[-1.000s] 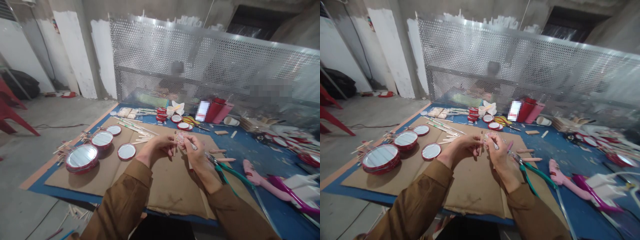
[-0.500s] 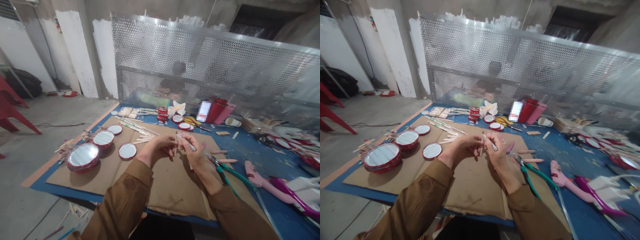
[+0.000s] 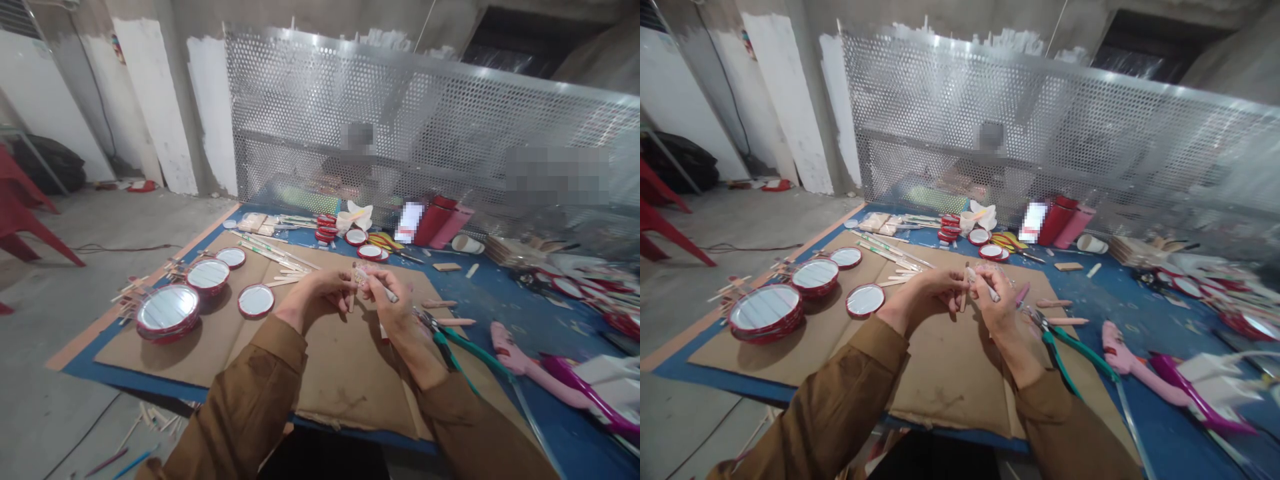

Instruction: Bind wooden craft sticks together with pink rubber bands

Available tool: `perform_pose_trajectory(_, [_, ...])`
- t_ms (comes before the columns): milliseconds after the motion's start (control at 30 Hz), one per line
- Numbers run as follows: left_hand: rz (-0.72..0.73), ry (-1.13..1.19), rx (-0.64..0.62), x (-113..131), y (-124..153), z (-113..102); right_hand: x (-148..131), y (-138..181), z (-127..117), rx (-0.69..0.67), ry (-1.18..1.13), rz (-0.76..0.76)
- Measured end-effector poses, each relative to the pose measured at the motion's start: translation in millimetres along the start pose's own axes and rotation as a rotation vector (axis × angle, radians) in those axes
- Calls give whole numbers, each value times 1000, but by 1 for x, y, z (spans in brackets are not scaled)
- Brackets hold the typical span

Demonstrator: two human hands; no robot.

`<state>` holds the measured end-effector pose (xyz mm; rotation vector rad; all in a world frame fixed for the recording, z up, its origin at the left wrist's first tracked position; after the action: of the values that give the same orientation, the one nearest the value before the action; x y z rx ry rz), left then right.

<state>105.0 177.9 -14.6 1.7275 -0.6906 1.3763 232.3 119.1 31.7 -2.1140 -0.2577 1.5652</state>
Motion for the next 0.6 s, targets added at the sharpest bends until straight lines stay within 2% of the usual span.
perform_pose_trajectory(400, [-11,-19,8,5,4,1,4,0,1,-40,105,-32])
perform_pose_trajectory(600, [-20,1,19,2,3,1,7,0,0,-57,72,-6])
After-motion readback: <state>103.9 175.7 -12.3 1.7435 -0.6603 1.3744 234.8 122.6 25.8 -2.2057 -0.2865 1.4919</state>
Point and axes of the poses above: each hand's wrist, its own y-axis away from the middle knuckle, its own z-axis out of the palm, x = y × z, the point moved 5 cm from there along -y, towards the middle knuckle, and after that the axes turned 10 degrees about -y, right-handed, at the moved point
